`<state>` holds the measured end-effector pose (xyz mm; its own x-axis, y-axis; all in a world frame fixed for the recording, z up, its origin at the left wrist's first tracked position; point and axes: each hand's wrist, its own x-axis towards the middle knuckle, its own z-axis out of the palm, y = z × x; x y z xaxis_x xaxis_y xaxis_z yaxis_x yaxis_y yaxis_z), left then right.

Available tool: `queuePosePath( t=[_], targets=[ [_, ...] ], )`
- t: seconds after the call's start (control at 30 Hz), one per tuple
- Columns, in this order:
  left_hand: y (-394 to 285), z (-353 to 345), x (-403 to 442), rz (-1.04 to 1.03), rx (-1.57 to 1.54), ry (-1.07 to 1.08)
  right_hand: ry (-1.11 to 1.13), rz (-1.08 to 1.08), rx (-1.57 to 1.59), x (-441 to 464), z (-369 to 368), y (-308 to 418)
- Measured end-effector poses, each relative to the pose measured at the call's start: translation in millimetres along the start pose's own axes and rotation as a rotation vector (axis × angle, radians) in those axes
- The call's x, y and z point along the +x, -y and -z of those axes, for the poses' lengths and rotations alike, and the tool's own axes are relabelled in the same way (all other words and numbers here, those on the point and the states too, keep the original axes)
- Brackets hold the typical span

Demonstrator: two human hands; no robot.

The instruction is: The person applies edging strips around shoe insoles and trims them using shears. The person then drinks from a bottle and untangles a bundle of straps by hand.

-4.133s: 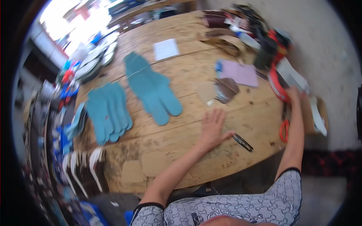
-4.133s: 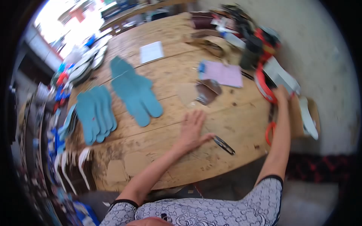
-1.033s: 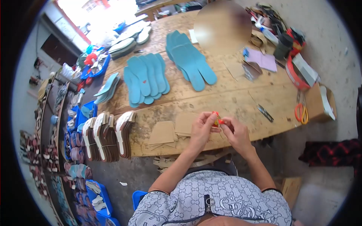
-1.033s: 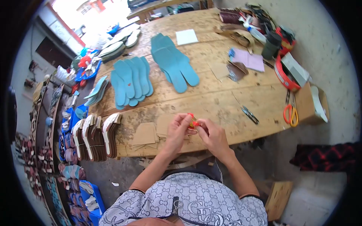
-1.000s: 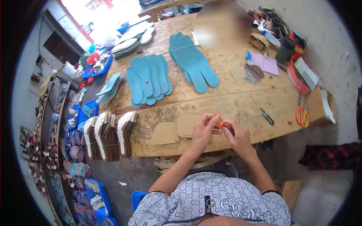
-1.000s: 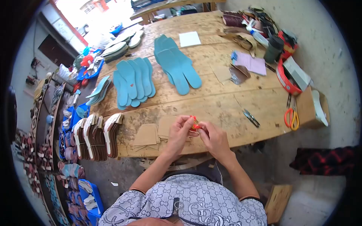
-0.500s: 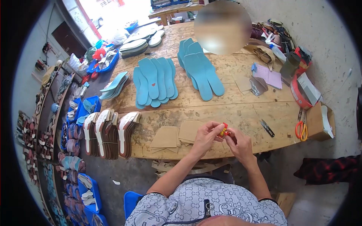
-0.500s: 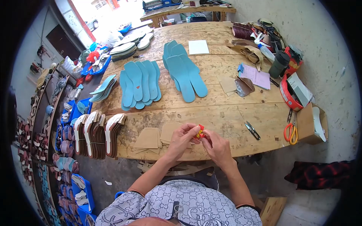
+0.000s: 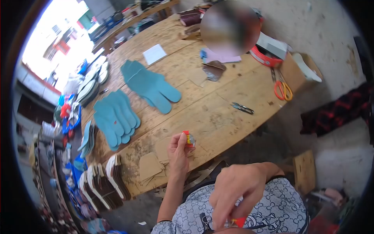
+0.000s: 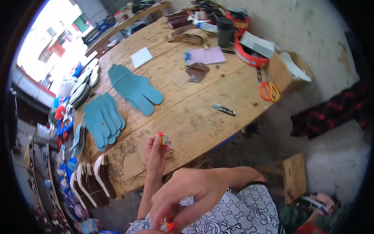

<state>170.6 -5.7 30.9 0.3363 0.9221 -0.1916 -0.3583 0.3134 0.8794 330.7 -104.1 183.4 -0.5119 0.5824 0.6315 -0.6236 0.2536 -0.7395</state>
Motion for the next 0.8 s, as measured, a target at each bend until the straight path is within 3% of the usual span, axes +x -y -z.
queuePosePath(
  t=[0.07, 0.13, 0.2, 0.27, 0.33, 0.37, 0.47, 0.5, 0.53, 0.57, 0.6, 0.67, 0.7, 0.73, 0.77, 0.8],
  targets=[
    [0.2, -0.7, -5.2, 0.024, -0.015, 0.021, 0.006, 0.057, 0.032, -1.6, -4.4, 1.2],
    [2.2, 4.2, -5.4, 0.008, -0.039, 0.035, -0.085, -0.025, 0.002, -19.9, 13.1, -5.6],
    [5.7, -2.4, -3.9, -0.036, -0.084, 0.012, -0.705, -0.277, 0.068, -38.4, 19.8, -14.7],
    [13.7, -12.2, -0.6, -0.130, -0.016, 0.021, -0.978, -0.244, -0.065, -55.4, 41.1, -63.3],
    [26.3, -19.6, 2.2, -0.265, 0.146, 0.086, -0.984, -0.312, 0.108, -75.3, 42.6, -89.8],
    [31.1, -27.4, 2.0, -0.223, 0.153, 0.142, -0.980, -0.349, 0.201, -82.0, 42.6, -97.1],
    [45.5, -36.5, 2.6, -0.059, 0.135, 0.330, -1.145, -0.353, 0.080, -97.8, 49.4, -96.6],
    [39.5, -45.2, -1.6, -0.058, 0.138, 0.303, -1.182, -0.364, 0.033, -103.1, 53.4, -91.5],
    [26.5, -56.9, -11.5, -0.056, 0.142, 0.276, -1.261, -0.406, -0.133, -110.3, 60.0, -79.5],
    [20.3, -64.3, -16.6, -0.054, 0.144, 0.247, -1.341, -0.288, -0.234, -124.1, 75.8, -60.6],
    [22.3, -52.2, -18.5, -0.196, 0.333, 0.253, -1.411, -0.170, -0.336, -140.1, 97.5, -33.8],
    [27.9, 4.2, -26.9, -0.462, 0.718, 0.242, -1.758, 0.067, -0.835, -159.5, 145.1, 48.0],
    [31.9, 26.7, -29.0, -0.571, 0.900, 0.200, -1.761, 0.111, -1.164, -198.4, 181.2, 84.4],
    [36.8, 51.0, -35.6, -0.666, 1.090, 0.149, -1.810, 0.003, -1.358, -219.3, 206.6, 123.4],
    [39.4, 70.7, -48.0, -0.747, 1.289, 0.088, -1.855, 0.098, -1.465, -248.6, 244.4, 151.3],
    [37.7, 78.5, -53.2, -0.820, 1.481, 0.070, -1.765, -0.222, -2.125, -276.7, 269.0, 177.5]
  ],
)
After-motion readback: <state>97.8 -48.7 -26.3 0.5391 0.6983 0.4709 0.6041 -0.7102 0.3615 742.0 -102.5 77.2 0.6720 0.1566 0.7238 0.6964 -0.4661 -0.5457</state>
